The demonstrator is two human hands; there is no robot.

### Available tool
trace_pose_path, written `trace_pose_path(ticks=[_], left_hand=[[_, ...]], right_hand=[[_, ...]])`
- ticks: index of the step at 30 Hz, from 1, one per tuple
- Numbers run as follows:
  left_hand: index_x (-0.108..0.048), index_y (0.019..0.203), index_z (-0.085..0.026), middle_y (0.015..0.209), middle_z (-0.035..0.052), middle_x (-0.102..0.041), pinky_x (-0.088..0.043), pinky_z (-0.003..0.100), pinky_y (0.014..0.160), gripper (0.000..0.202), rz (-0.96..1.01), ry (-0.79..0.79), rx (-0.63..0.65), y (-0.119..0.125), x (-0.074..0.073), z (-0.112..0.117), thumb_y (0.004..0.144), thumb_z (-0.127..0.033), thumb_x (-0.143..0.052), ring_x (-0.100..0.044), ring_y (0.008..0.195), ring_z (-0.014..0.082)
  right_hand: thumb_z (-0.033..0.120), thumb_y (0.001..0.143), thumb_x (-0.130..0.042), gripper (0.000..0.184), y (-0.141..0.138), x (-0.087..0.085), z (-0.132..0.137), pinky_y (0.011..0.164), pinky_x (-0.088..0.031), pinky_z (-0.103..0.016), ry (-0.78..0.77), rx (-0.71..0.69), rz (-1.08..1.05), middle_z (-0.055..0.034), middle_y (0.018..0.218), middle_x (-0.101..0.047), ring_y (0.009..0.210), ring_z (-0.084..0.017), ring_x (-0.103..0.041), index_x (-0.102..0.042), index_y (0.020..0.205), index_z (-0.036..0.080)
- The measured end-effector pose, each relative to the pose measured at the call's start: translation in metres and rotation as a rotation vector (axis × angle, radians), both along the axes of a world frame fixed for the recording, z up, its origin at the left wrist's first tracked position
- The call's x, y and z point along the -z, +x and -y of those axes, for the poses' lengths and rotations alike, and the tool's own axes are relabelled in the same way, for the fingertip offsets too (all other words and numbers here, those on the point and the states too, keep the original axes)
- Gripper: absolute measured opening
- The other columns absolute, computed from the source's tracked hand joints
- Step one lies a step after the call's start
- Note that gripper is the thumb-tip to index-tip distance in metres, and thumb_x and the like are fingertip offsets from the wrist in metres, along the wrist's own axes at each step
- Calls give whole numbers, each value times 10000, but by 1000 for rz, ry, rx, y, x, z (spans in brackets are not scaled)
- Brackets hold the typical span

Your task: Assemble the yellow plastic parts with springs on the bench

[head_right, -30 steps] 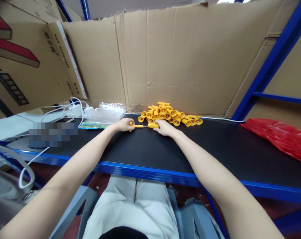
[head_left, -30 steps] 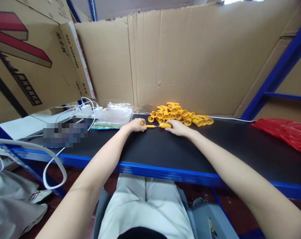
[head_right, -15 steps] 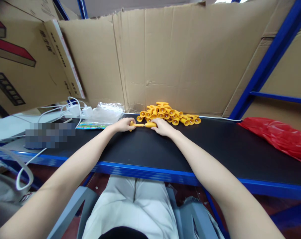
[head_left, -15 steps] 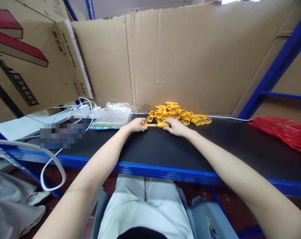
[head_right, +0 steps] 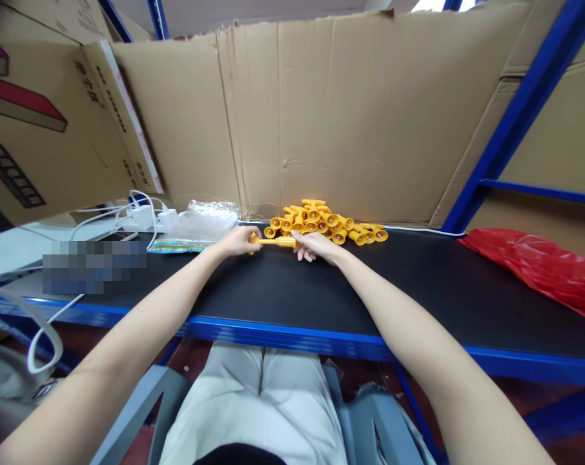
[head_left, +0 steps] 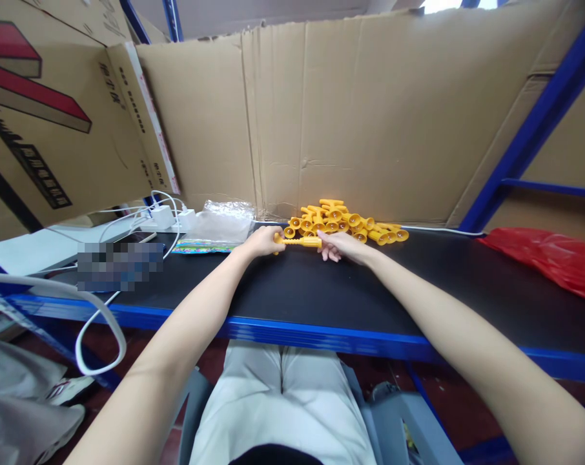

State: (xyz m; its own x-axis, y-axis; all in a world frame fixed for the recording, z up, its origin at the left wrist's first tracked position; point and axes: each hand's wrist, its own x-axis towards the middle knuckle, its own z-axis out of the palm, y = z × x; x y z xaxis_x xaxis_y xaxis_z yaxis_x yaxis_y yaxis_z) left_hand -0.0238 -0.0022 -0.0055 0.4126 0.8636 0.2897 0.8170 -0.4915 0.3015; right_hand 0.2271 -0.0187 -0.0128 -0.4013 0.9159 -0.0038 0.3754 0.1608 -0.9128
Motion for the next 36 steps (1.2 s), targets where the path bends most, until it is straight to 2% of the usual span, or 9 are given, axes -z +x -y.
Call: trace_pose_path(ticks=[4,8,11,17,20,24,27,33,36], left_hand=[[-630,894,-193,750,14,-668,-424,228,594,251,10,-4,-5,0,0,0,672,-307,-602,-597,684,152],[-629,893,-187,744,17,-666,-419,230,598,254,1,-3,-4,1,1,0,673,-309,-603,-592,676,151],[-631,888,-188,715,14,-655,-411,237,598,253,-11,24,-2,3,2,0,676,-321,-602,-582,666,155],[-639,893,-183,715,15,-651,-399,237,585,262,-2,35,7,3,2,1,670,-317,-610,-575,650,157],[-643,886,-183,705,14,-643,-394,242,586,261,4,49,12,3,3,0,668,-321,-608,-568,647,159],[-640,898,-186,676,8,-629,-382,242,577,276,21,36,19,2,5,-3,671,-337,-598,-556,633,158],[-639,890,-185,697,16,-629,-379,244,582,279,22,52,12,1,6,-4,664,-345,-600,-552,643,161],[-643,887,-184,699,14,-632,-378,241,583,276,13,70,17,2,4,-1,671,-349,-597,-548,639,157],[-645,881,-179,695,16,-631,-376,240,578,272,20,69,11,3,3,0,675,-351,-597,-548,637,156]], right_hand=[[653,881,-336,617,-4,-2,2,302,-248,-188,-26,26,55,-44,451,-565,312,-52,-373,-576,663,128],[474,843,-588,323,1,-8,5,384,-351,-164,-74,-108,6,-56,740,-689,473,-65,-533,-543,854,155],[369,800,-671,269,5,-10,6,424,-371,-160,-64,-159,15,-51,801,-699,502,-57,-540,-510,863,163],[595,916,-329,574,-1,-7,3,327,-235,-194,-51,-56,91,-60,477,-589,316,-46,-355,-572,706,120],[641,902,-272,648,-2,-7,3,306,-198,-205,-33,-9,139,-38,407,-518,290,-45,-293,-580,675,118],[522,804,-613,382,4,-10,5,336,-292,-174,-47,-56,81,-27,649,-627,400,-50,-445,-552,884,154],[346,707,-760,422,9,-11,7,402,-396,-162,-61,-45,-22,2,803,-623,537,-69,-564,-480,987,200],[400,818,-643,284,6,-5,3,413,-430,-174,-76,-76,-97,-62,880,-680,484,-57,-547,-485,888,175],[509,899,-472,393,1,-3,1,360,-385,-180,-87,-39,-59,-114,753,-697,403,-62,-499,-540,815,132]])
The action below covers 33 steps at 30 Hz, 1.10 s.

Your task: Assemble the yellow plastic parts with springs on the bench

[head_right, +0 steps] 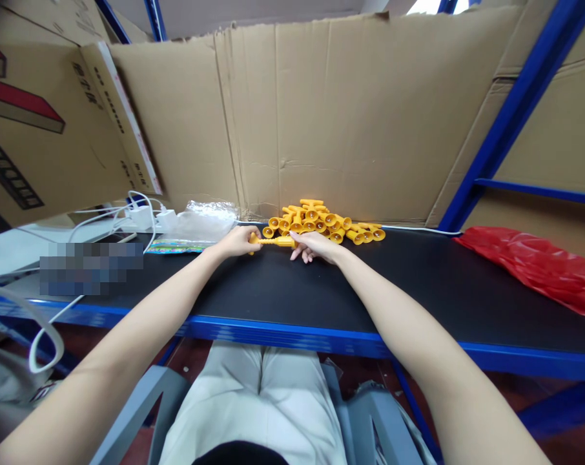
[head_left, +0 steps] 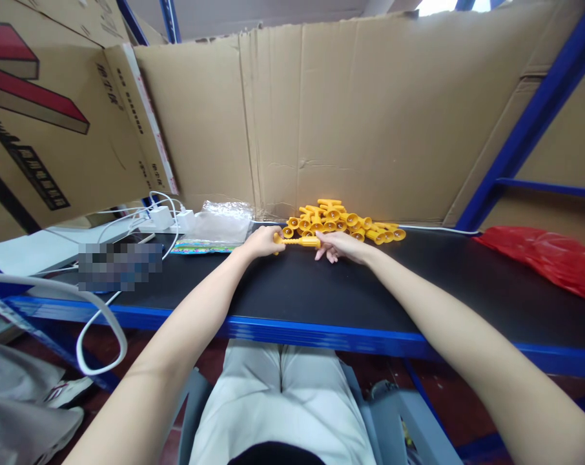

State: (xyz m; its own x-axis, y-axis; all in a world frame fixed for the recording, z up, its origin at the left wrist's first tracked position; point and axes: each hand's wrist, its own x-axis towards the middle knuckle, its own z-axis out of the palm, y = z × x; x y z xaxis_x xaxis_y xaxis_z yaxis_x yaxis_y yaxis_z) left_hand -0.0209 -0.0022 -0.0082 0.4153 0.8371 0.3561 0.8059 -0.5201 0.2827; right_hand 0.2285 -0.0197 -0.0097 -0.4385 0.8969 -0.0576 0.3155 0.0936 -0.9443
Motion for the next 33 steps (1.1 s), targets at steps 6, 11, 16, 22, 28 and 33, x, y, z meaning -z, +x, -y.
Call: trace_pose_path(ticks=[6,11,16,22,28,33], left_hand=[[-647,873,-177,688,14,-620,-377,241,589,269,10,4,-14,0,1,-1,671,-349,-600,-536,632,149],[-646,890,-178,689,14,-633,-383,237,576,282,21,-20,-18,-2,2,-3,672,-355,-607,-547,618,147],[-647,890,-183,668,10,-642,-393,237,575,270,26,-17,1,-3,2,-2,681,-348,-604,-565,620,153],[-649,879,-186,659,2,-642,-389,233,577,253,12,-11,-6,-2,1,-1,681,-335,-596,-567,620,148],[-655,857,-182,681,16,-650,-381,232,558,254,8,-9,-14,-1,-2,1,663,-336,-603,-566,618,149],[-660,854,-178,661,17,-658,-386,226,555,248,22,-38,-24,-1,-4,4,654,-315,-608,-575,612,149]], right_hand=[[561,910,-388,509,-3,-3,2,347,-382,-183,-28,46,40,-99,620,-662,380,-72,-494,-574,771,109],[310,767,-716,319,3,-4,3,415,-430,-156,13,-15,29,-63,848,-690,520,-72,-593,-493,943,164],[364,838,-631,259,0,-5,6,388,-402,-163,50,-19,56,-79,851,-698,460,-58,-557,-476,889,163],[502,891,-494,401,-3,-4,7,306,-285,-164,45,-4,98,-22,489,-575,325,-42,-392,-541,772,122],[422,802,-656,306,-2,2,1,339,-395,-182,140,71,24,-22,709,-651,418,-70,-521,-517,902,168],[455,741,-699,341,-4,10,-3,397,-441,-203,363,79,37,-12,667,-637,426,-76,-527,-526,816,171]])
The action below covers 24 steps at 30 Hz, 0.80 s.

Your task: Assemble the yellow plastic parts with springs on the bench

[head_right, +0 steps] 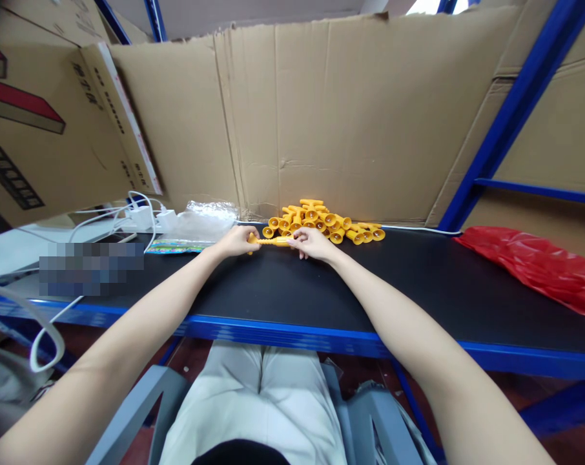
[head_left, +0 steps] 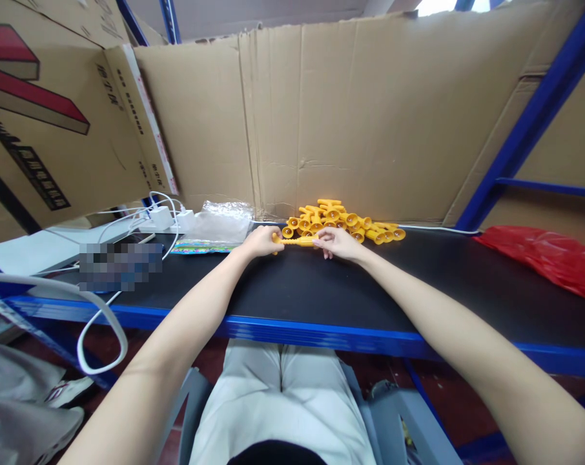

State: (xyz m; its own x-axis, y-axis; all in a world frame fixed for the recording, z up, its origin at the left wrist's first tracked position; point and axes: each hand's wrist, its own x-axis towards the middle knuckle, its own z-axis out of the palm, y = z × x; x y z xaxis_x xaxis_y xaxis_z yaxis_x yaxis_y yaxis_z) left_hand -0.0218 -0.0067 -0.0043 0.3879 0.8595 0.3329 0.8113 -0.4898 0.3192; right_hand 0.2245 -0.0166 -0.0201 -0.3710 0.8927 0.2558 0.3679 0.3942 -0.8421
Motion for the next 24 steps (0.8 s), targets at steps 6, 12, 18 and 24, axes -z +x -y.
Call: trace_pose_path(ticks=[6,12,18,24], left_hand=[[-669,832,-185,618,4,-641,-367,234,547,237,-7,11,-3,0,1,0,641,-310,-607,-555,589,146],[-657,813,-179,582,-4,-625,-344,229,530,219,19,-4,22,-1,1,0,635,-285,-587,-538,562,133],[-663,796,-178,618,0,-622,-342,233,541,216,15,29,23,-4,0,-2,619,-287,-601,-523,573,128],[-655,775,-162,569,-17,-585,-346,221,531,196,69,-19,41,-2,-4,1,616,-271,-614,-509,542,111]], right_hand=[[540,782,-616,397,1,4,-3,394,-422,-203,-12,-20,37,-55,691,-672,417,-72,-511,-565,796,146],[535,780,-630,407,-4,-4,6,383,-424,-194,-130,-10,-13,-71,665,-674,403,-65,-504,-569,722,137],[511,823,-590,405,-6,-9,9,393,-422,-205,-242,-8,4,-116,740,-686,418,-67,-508,-559,699,127],[521,840,-544,409,-6,-9,9,606,-490,-319,206,98,340,-124,866,-666,656,-183,-611,-580,966,133]])
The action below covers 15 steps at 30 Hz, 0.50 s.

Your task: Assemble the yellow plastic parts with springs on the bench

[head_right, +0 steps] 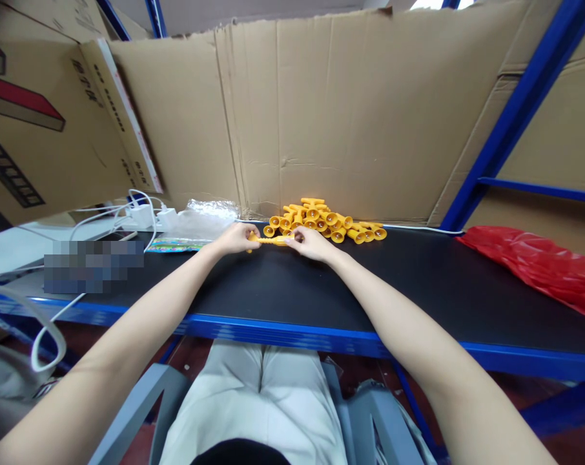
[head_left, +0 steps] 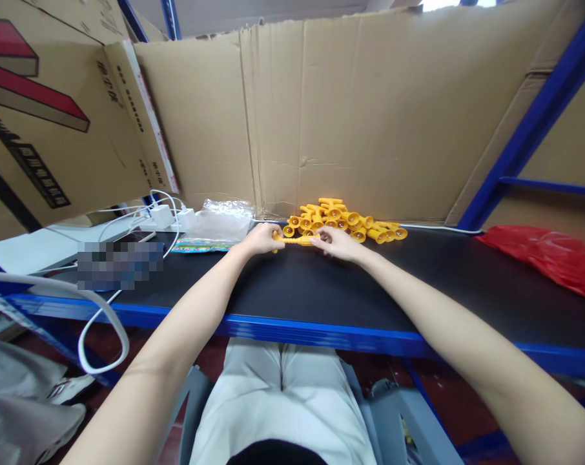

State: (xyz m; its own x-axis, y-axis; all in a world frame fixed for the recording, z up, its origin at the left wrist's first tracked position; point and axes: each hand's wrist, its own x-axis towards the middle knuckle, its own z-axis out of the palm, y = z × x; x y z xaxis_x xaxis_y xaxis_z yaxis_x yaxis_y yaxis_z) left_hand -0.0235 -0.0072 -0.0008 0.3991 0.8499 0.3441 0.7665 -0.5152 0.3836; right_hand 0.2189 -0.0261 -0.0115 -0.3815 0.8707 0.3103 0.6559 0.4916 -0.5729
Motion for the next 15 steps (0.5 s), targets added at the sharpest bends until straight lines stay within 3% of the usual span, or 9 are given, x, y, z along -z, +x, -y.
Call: trace_pose_path(ticks=[3,5,10,15], left_hand=[[-643,768,-153,558,-28,-573,-346,211,520,193,58,-66,29,3,-1,2,618,-272,-619,-503,522,101],[-634,756,-151,552,-32,-566,-342,206,512,186,103,-95,58,5,-1,3,617,-274,-625,-499,511,97],[-630,749,-143,545,-36,-536,-323,206,504,181,164,-111,100,12,-3,8,628,-278,-635,-465,495,83],[-658,840,-167,600,-25,-563,-327,220,555,251,38,133,9,19,-9,20,627,-300,-649,-470,553,100]], right_hand=[[506,805,-602,416,-1,-1,2,799,-451,-368,385,-60,217,-132,985,-638,911,-254,-593,-579,1034,159],[508,829,-569,365,-1,-2,3,794,-430,-358,486,-100,337,-135,962,-632,908,-260,-582,-591,951,165],[555,842,-520,390,1,-5,6,632,-381,-284,473,-80,401,-100,778,-615,689,-195,-552,-560,772,173],[564,807,-551,437,1,-11,13,528,-304,-252,317,-44,249,-12,565,-497,527,-119,-443,-487,606,182]])
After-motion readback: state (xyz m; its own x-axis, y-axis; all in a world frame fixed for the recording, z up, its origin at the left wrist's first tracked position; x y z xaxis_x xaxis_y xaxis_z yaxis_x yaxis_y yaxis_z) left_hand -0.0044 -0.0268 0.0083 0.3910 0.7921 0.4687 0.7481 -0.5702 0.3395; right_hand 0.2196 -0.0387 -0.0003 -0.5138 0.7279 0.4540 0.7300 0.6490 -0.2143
